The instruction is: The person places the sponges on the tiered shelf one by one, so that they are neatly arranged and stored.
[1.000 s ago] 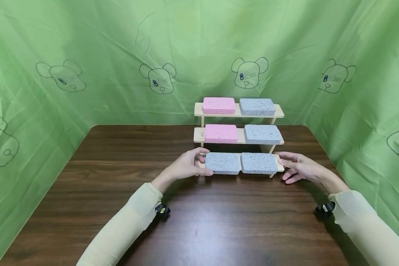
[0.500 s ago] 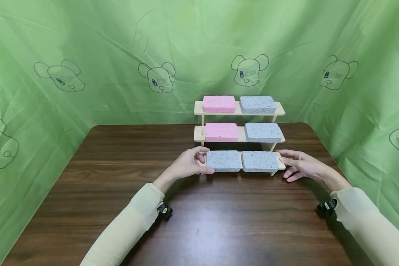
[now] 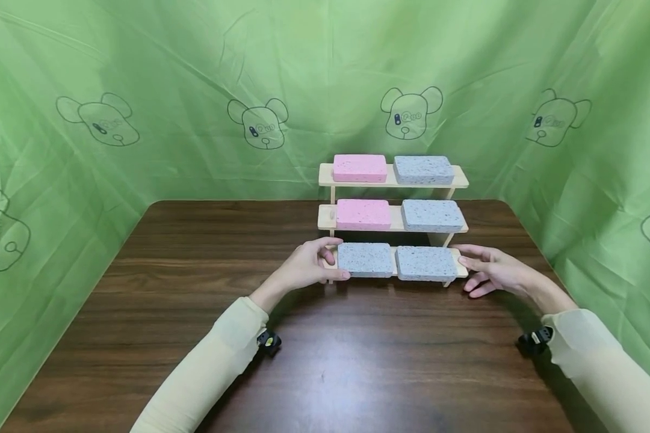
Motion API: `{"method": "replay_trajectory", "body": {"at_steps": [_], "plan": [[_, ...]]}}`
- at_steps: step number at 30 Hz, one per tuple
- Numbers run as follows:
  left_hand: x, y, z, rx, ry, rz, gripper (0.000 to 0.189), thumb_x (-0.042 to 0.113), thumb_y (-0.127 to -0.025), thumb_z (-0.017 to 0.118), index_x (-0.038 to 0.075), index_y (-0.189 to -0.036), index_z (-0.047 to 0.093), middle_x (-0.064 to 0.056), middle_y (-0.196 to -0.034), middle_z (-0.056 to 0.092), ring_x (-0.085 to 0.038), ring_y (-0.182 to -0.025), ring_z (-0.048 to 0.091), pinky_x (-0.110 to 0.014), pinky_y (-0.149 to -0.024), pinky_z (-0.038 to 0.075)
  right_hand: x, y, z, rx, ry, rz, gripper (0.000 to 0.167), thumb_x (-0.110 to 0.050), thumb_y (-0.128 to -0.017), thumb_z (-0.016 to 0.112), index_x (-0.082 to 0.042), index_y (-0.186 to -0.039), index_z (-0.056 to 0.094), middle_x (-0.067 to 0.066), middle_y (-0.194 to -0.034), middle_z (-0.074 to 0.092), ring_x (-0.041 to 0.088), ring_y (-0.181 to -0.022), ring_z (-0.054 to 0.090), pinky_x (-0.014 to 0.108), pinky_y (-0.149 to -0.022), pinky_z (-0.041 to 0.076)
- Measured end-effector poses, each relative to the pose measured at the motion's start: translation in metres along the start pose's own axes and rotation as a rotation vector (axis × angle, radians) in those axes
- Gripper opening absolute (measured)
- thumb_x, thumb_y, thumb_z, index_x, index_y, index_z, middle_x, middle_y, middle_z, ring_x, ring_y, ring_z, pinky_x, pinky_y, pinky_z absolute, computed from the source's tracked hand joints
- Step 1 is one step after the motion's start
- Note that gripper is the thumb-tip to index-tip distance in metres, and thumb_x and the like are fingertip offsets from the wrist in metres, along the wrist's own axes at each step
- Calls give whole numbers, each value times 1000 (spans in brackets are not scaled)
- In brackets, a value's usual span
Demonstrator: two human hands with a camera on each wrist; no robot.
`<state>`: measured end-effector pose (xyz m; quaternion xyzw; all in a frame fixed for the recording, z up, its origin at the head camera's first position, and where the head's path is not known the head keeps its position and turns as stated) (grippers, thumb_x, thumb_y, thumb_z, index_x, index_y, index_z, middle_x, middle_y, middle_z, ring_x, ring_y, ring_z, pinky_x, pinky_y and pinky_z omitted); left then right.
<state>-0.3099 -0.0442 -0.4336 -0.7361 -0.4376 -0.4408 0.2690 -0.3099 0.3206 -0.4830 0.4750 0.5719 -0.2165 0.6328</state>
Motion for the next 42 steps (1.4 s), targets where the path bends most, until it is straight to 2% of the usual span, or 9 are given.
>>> {"method": "replay_trajectory", "body": {"at_steps": [5,8,12,20,30,36,39,42], "plan": [[0,-1,2,-15,47,4,77,31,-79,90,16,-145,54,-10,-97,61,-28,-60,63,-29,-56,53,1,2,-2,-15,9,-9,35,-25,-110,48,-31,-144,47,6,-118,64,27,-80,71,51,-76,61],[-1,-1,2,-20,51,-2,78,31,-79,90,14,-146,53,-8,-97,60,-33,-63,64,-29,-56,53,1,0,-2,-31,8,-12,32,-23,-110,47,-35,-140,48,6,-119,64,27,-81,71,51,-76,61],[-3,0,-1,-21,45,-4,79,31,-78,90,15,-146,52,-8,-98,60,-39,-67,65,-30,-57,53,0,-3,-2,-36,7,-21,34,-24,-110,48,-33,-142,48,6,-118,65,27,-81,71,51,-76,61],[-2,1,0,-38,36,4,81,31,-80,89,12,-148,50,-10,-99,60,-28,-63,66,-29,-58,52,1,-2,-1,-28,-2,-1,34,-23,-110,48,-30,-143,46,6,-117,66,26,-81,71,51,-77,61],[5,2,0,-33,20,35,80,29,-80,89,13,-148,51,-12,-99,60,-22,-61,65,-27,-58,49,-2,-2,-1,-26,12,-12,36,-24,-110,47,-29,-145,45,5,-118,65,27,-81,71,51,-77,61],[5,1,-1,-19,9,23,80,31,-80,89,14,-148,51,-11,-98,59,-31,-65,67,-27,-58,47,-4,-3,-1,-21,15,-16,47,-24,-110,48,-16,-154,34,7,-117,65,28,-82,71,51,-77,61],[3,2,0,-19,18,14,81,31,-80,89,12,-148,50,-12,-98,59,-37,-67,67,-28,-58,48,-2,-3,0,-26,9,-7,47,-24,-110,48,-16,-154,33,7,-116,65,28,-81,71,52,-77,60],[2,4,2,-23,23,11,80,29,-80,89,12,-148,50,-11,-97,58,-38,-67,67,-28,-58,50,0,-2,1,-34,7,-5,40,-24,-110,47,-23,-149,39,7,-116,65,28,-81,71,52,-77,61]]}}
Point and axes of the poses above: each hand's wrist, its own y-axis away from the middle knuckle, its own z-axis out of the palm, x = y × z, the point moved 10 cm from there along -y, towards the middle knuckle
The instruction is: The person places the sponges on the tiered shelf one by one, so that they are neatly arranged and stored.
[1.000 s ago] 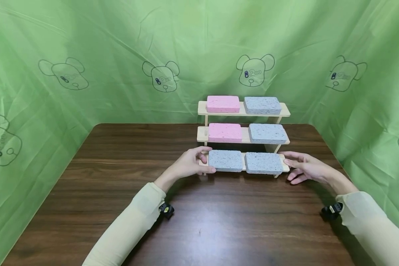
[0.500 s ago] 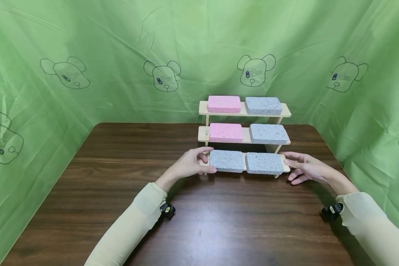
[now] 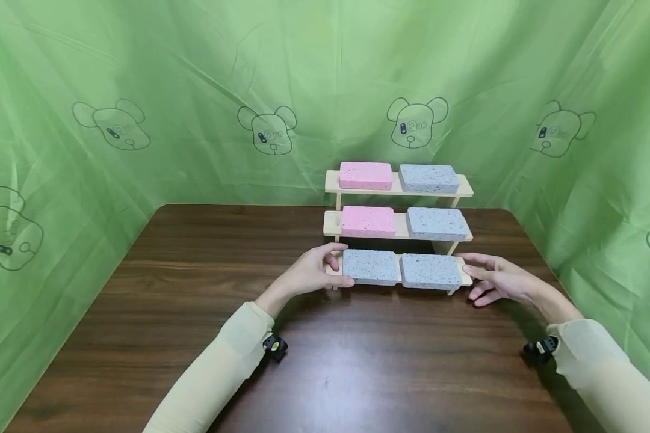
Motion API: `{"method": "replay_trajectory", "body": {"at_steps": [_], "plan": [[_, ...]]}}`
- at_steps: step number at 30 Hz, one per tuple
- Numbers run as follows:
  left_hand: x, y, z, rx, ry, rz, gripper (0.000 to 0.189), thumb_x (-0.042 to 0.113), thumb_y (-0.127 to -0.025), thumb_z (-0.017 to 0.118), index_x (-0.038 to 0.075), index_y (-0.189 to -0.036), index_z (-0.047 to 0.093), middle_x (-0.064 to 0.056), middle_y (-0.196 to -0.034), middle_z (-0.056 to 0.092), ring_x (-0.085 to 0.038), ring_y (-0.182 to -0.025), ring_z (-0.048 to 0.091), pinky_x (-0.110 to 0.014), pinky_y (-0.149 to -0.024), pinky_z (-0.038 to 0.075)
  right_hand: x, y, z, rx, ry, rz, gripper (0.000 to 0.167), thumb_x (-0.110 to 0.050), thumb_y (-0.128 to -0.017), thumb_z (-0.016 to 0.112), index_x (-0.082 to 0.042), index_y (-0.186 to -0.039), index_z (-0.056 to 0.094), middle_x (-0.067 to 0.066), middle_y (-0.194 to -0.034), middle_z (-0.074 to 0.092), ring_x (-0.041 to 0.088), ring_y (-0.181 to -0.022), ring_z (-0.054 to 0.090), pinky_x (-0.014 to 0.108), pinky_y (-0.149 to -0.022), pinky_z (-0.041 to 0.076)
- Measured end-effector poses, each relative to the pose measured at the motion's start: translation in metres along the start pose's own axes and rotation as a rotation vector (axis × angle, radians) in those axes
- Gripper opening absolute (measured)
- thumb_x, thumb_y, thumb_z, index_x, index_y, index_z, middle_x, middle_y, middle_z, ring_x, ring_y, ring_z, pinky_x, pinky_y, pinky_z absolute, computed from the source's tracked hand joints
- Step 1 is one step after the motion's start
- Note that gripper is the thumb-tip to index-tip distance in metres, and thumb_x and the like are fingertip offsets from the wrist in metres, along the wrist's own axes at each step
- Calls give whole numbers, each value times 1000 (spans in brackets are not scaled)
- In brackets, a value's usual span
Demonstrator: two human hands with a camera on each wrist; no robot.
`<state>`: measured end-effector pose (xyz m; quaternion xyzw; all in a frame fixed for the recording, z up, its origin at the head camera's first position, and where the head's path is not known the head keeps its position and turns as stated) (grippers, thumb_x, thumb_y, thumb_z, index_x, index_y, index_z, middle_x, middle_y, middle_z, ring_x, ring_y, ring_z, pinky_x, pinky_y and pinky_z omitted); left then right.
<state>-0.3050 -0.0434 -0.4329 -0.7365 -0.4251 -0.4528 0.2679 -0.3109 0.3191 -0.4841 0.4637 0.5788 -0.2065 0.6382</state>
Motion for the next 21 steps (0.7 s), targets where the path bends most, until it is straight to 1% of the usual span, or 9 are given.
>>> {"method": "replay_trajectory", "body": {"at_steps": [2,5,9,11,12,15,17,19,21], "plan": [[0,1,1,3,-1,4,79,29,-80,89,13,-148,50,-11,-96,59,-36,-66,66,-28,-58,49,1,0,1,-4,4,-6,39,-23,-110,47,-25,-148,42,7,-117,65,28,-81,71,51,-76,61],[1,0,1,1,6,18,80,27,-80,89,13,-148,49,-12,-98,59,-37,-65,66,-31,-59,53,-1,1,1,3,12,-9,40,-24,-110,47,-24,-149,41,6,-117,65,27,-81,71,51,-76,61],[3,-2,-4,-16,31,67,82,23,-82,88,13,-151,45,-16,-107,60,-43,-69,66,-43,-64,58,-11,0,-1,28,68,-14,54,-27,-110,47,-12,-158,27,9,-115,64,29,-80,71,52,-75,61],[6,-1,-9,-27,34,100,79,21,-84,86,15,-151,45,-17,-111,61,-40,-75,69,-46,-69,59,-15,-1,-2,40,124,-18,59,-28,-110,46,-7,-159,21,13,-114,63,31,-80,71,53,-74,61],[9,0,-12,-27,26,121,77,19,-85,85,15,-151,46,-17,-113,62,-37,-78,70,-45,-72,60,-17,-1,-2,47,160,-20,61,-28,-110,46,-5,-160,19,15,-113,62,32,-80,71,53,-74,61],[18,9,-28,-13,-18,169,67,19,-89,81,13,-148,50,-16,-114,65,-25,-89,70,-38,-82,59,-24,0,-4,77,286,-39,60,-27,-111,46,1,-158,21,20,-111,63,34,-82,70,51,-72,61],[25,18,-44,20,-66,189,59,21,-91,79,14,-144,54,-13,-115,66,-19,-97,68,-35,-89,57,-33,3,-7,128,379,-77,57,-28,-110,45,5,-154,28,22,-108,64,35,-83,70,49,-71,61],[31,28,-64,68,-135,209,52,24,-94,76,16,-141,57,-8,-116,68,-17,-101,66,-36,-91,55,-47,6,-12,214,506,-157,52,-28,-111,45,7,-148,39,22,-105,66,35,-82,70,47,-68,61],[35,40,-87,132,-212,241,46,25,-96,73,17,-139,60,-3,-120,68,-15,-107,65,-39,-93,54,-65,12,-18,344,697,-270,46,-29,-110,47,6,-140,51,21,-101,69,34,-84,70,48,-69,60]]}}
Point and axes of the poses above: each hand's wrist, its own y-axis away from the middle knuckle, its own z-axis out of the palm, x = y × z, the point moved 10 cm from there along -y, towards the middle knuckle
